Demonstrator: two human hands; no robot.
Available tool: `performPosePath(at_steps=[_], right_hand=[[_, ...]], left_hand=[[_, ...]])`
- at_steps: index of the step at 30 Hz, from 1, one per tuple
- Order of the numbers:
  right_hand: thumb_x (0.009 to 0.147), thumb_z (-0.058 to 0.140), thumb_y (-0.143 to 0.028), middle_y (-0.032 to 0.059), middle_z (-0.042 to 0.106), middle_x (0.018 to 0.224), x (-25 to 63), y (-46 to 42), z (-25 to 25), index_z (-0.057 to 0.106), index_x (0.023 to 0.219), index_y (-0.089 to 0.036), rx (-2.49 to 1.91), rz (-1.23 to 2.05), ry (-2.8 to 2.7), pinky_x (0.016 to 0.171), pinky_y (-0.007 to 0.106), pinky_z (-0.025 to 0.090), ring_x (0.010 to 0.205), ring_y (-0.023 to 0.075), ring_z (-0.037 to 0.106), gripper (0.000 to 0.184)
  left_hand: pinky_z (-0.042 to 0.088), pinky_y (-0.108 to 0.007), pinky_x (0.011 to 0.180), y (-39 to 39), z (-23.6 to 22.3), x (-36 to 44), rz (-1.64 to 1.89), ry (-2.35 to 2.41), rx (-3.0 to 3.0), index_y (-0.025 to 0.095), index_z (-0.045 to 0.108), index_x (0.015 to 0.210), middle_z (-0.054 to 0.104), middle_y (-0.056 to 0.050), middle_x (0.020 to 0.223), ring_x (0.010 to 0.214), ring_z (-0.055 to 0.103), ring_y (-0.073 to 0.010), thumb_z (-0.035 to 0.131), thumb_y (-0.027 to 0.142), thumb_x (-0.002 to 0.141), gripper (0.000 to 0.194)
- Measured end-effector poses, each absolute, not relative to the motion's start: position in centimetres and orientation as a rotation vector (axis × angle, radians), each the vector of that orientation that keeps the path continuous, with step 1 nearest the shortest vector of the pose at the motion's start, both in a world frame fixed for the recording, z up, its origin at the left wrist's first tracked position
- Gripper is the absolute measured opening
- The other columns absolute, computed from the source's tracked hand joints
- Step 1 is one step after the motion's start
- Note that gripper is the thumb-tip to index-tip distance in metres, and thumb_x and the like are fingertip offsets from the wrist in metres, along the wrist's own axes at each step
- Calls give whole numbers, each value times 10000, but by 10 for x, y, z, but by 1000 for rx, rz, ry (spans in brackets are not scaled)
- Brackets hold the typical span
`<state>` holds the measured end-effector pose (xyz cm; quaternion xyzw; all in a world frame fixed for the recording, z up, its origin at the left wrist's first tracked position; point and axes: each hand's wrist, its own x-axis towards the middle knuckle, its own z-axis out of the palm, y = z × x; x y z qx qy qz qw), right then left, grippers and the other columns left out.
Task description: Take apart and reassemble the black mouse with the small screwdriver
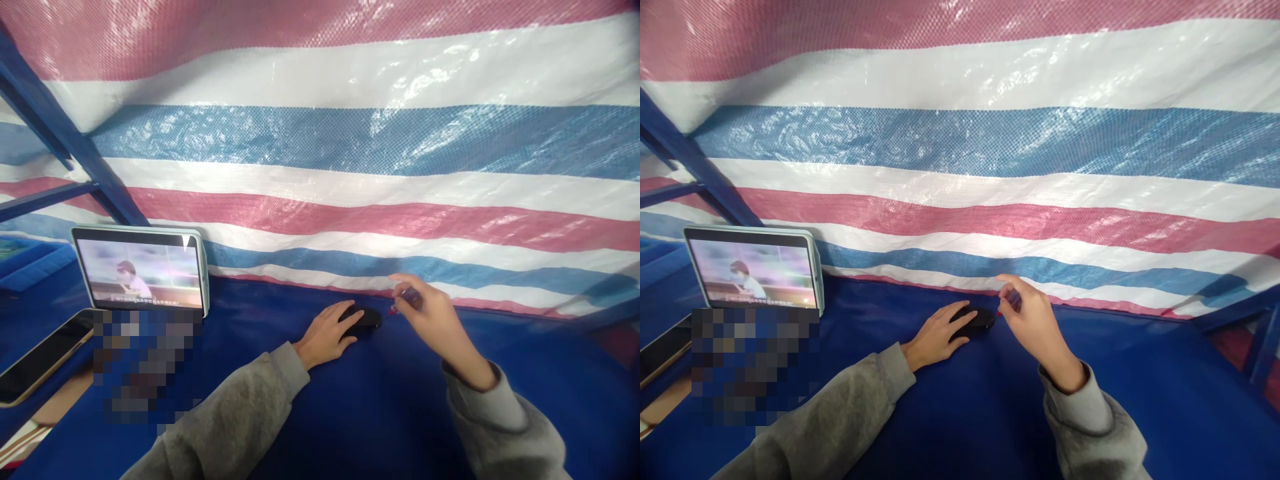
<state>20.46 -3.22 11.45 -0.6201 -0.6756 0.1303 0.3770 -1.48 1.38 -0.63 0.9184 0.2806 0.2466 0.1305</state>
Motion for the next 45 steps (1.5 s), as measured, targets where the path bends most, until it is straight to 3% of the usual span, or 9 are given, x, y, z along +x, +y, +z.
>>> performPosePath(at_steps=[2, 5, 10, 17, 24, 29, 33, 37, 45], right_hand=[[794, 543, -240, 22, 698, 849, 209, -38, 114, 656, 1071, -216, -1509, 523, -1803, 682, 321, 536, 694, 171, 663, 300], [799, 555, -215, 33, 723, 877, 213, -46, 105, 675, 1065, -217, -1418, 766, -1930, 742, 337, 552, 783, 190, 695, 291], [805, 560, -132, 37, 737, 951, 214, -52, 79, 704, 961, -223, -1324, 886, -2088, 861, 356, 533, 888, 193, 693, 231], [790, 578, -85, 57, 710, 1054, 214, -53, 45, 703, 984, -223, -1359, 836, -2260, 907, 352, 511, 964, 200, 667, 269], [758, 593, -76, 43, 690, 977, 202, -55, 33, 689, 955, -234, -1424, 680, -2381, 861, 360, 515, 938, 214, 649, 270], [847, 604, -226, 67, 678, 1036, 203, -56, 28, 674, 1026, -236, -1344, 401, -2262, 879, 384, 523, 958, 221, 640, 192], [883, 593, -361, 112, 619, 1194, 205, -50, 16, 628, 1191, -234, -1398, 118, -1990, 985, 452, 477, 1135, 270, 574, 335], [864, 613, -457, 111, 558, 1333, 203, -46, -1, 551, 1315, -248, -1489, 281, -1912, 1049, 478, 442, 1238, 286, 527, 501], [863, 613, -477, 93, 603, 1287, 200, -45, -11, 554, 1305, -253, -1520, 494, -1785, 1045, 464, 442, 1199, 267, 559, 499]], left_hand=[[467, -458, 1060, 15, -7, -14, 679, 822, 2647, 280, 375, 1467, 380, -110, 1509, 1324, 477, -289, 669, 245, 882, 656], [504, -399, 1013, 18, -7, -11, 667, 803, 2610, 272, 380, 1465, 462, -98, 1443, 1233, 565, -249, 621, 158, 896, 629], [426, -421, 1087, 25, -3, -3, 760, 766, 2510, 255, 507, 1350, 602, -67, 1326, 1256, 553, -246, 680, 276, 892, 490], [408, -397, 1070, 27, 0, -4, 719, 890, 2287, 252, 528, 1265, 613, -41, 1266, 1202, 549, -241, 662, 327, 893, 402], [393, -401, 1047, 30, -3, -6, 723, 927, 2121, 271, 520, 1276, 603, -32, 1255, 1162, 543, -251, 624, 365, 906, 395], [387, -386, 1033, 30, 5, -4, 706, 865, 2199, 261, 554, 1214, 632, -31, 1174, 1111, 556, -229, 521, 393, 967, 283], [377, -388, 1033, 29, 5, -4, 683, 854, 2303, 260, 546, 1244, 613, -40, 1184, 1117, 540, -220, 467, 391, 999, 289], [374, -390, 1029, 28, 2, -4, 640, 858, 2370, 274, 532, 1294, 588, -44, 1191, 1123, 522, -214, 432, 399, 1018, 320], [377, -380, 1045, 27, -2, -5, 616, 865, 2415, 282, 491, 1379, 571, -53, 1220, 1176, 501, -211, 401, 413, 1030, 384]])
